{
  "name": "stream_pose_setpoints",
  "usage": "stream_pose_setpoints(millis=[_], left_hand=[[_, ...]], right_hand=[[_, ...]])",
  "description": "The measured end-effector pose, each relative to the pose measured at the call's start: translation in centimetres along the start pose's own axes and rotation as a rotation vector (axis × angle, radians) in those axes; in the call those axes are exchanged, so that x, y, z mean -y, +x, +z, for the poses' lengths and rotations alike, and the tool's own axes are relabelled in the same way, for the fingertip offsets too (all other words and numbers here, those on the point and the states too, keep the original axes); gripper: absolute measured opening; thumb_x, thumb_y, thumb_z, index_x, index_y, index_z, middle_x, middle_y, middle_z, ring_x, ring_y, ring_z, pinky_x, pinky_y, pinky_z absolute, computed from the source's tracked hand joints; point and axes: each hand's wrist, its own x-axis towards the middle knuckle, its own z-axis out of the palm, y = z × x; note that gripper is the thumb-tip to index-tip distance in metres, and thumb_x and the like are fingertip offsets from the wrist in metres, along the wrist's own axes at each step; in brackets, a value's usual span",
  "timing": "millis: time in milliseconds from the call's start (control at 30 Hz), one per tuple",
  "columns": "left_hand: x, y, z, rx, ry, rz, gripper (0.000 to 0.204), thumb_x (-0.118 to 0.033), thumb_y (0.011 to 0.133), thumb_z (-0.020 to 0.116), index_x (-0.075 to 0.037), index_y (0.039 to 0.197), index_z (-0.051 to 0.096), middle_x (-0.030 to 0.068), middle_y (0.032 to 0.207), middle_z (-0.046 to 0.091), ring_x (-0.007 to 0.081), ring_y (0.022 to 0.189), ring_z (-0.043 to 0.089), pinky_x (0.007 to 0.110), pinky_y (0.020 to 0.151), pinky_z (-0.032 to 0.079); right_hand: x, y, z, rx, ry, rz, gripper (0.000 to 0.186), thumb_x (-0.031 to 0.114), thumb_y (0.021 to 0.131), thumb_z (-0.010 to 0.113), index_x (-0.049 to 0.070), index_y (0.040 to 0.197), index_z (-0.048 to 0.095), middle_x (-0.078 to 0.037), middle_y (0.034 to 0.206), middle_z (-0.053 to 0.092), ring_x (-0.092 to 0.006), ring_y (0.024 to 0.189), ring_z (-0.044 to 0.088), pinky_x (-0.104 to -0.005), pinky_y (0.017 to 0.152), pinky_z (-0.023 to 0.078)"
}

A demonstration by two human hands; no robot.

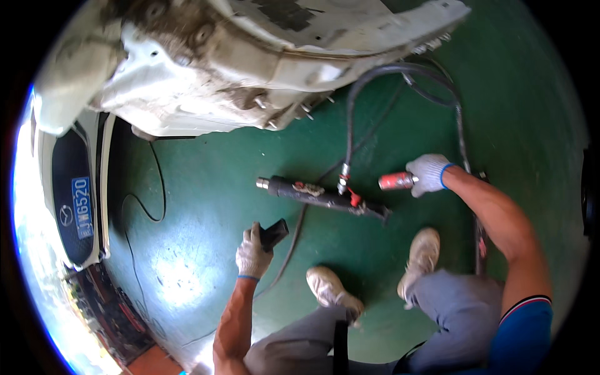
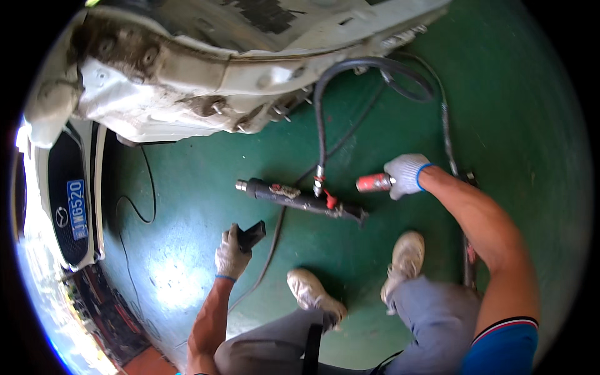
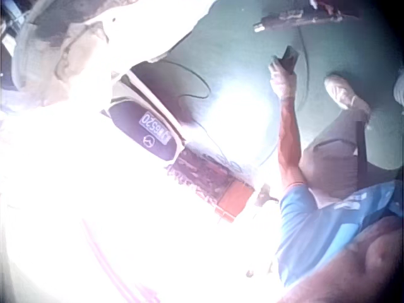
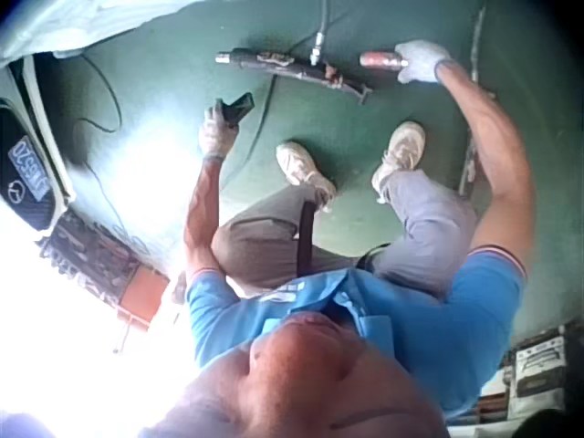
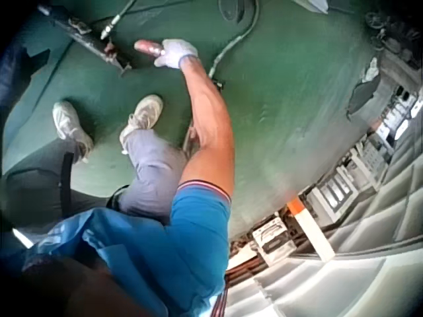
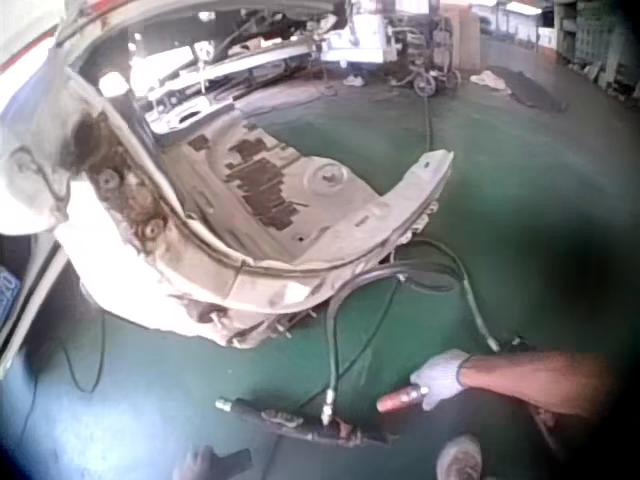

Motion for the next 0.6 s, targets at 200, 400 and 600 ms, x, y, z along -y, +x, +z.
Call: stream_pose_setpoints(millis=[200,400,600], left_hand=[[3.7,-2.4,6.5,-0.322,0.03,0.068,0.083,-0.008,0.075,0.079,-0.008,0.151,0.045,0.0201,0.126,0.063,0.0419,0.101,0.069,0.052,0.079,0.061],[-0.8,-5.5,7.2,-0.125,-0.071,-0.251,0.093,-0.018,0.072,0.088,-0.008,0.154,0.044,0.02,0.132,0.059,0.0409,0.121,0.062,0.052,0.095,0.055],[-9.0,-2.1,-2.2,-0.247,-0.54,0.22,0.109,-0.034,0.067,0.098,-0.002,0.155,0.042,0.0235,0.147,0.054,0.0436,0.13,0.059,0.049,0.105,0.052]], right_hand=[[3.3,2.9,-5.1,0.277,-0.342,-0.188,0.054,0.051,0.075,0.082,0.008,0.106,0.078,-0.016,0.095,0.077,-0.0367,0.091,0.074,-0.0498,0.08,0.057],[11.4,-2.5,-9.5,0.101,-0.329,-0.317,0.045,0.046,0.077,0.075,0.004,0.095,0.079,-0.02,0.094,0.077,-0.0406,0.087,0.074,-0.0506,0.078,0.058],[22.1,-1.3,-9.9,0.159,-0.275,-0.508,0.043,0.043,0.077,0.073,0.003,0.095,0.077,-0.022,0.091,0.076,-0.038,0.087,0.075,-0.0496,0.081,0.059]])
